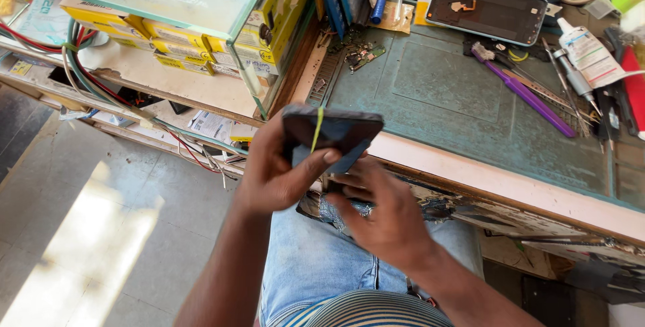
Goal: The person cleans a small green circuit board using a brush and a small tool, then handles a disassembled smartphone with a rubber band. The person uses tweezers to manipulate small components on the board.
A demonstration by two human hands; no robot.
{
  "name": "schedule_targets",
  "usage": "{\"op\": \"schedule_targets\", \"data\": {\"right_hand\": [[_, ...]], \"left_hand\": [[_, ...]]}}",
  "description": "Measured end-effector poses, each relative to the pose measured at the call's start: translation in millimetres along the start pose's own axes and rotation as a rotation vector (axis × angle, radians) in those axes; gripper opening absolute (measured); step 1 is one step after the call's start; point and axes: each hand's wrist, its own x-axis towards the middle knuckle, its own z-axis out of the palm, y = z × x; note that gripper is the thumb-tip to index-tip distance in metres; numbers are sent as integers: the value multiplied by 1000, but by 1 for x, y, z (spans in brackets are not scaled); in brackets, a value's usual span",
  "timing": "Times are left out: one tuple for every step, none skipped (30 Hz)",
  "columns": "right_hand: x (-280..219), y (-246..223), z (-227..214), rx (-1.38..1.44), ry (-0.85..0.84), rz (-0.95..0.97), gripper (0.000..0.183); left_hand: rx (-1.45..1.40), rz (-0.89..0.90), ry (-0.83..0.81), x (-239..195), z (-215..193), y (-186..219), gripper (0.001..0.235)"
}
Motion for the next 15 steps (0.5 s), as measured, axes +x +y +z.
{"op": "schedule_targets", "data": {"right_hand": [[-1, -2, -7, -46, 35, -28, 50], [-1, -3, -15, -94, 70, -58, 51], [-1, -5, -24, -149, 109, -80, 45], [-1, -6, -32, -204, 148, -105, 39], [1, -6, -40, -259, 187, -129, 33], [3, -4, -47, -217, 193, -122, 30], [6, -2, -54, -176, 200, -116, 27], [9, 0, -60, -133, 208, -109, 23], [12, 3, -65, -135, 246, -122, 20], [14, 6, -69, -135, 282, -134, 17], [18, 9, -72, -136, 318, -146, 14], [22, 11, -74, -15, 285, -163, 15], [26, 13, -75, 106, 251, -180, 16], [30, 15, -77, 228, 216, -197, 17], [33, 15, -77, 237, 208, -214, 16]], "left_hand": [[18, 8, -42, 6, -1, -3, 31], [-23, -19, -46, 13, -1, -7, 35], [-63, -47, -49, 19, 2, -11, 38], [-102, -74, -53, 25, 4, -14, 41], [-119, -65, -59, 30, 6, -16, 40], [-136, -58, -65, 34, 8, -18, 39], [-154, -51, -71, 37, 10, -19, 38], [-217, -99, -94, 40, 10, -19, 37], [-281, -148, -117, 42, 10, -19, 36], [-343, -200, -137, 44, 10, -18, 36], [-338, -185, -135, 45, 10, -18, 35], [-332, -169, -132, 47, 10, -18, 35], [-326, -154, -128, 48, 10, -19, 34], [-347, -172, -104, 49, 11, -19, 36], [-369, -191, -80, 51, 11, -21, 37]]}}
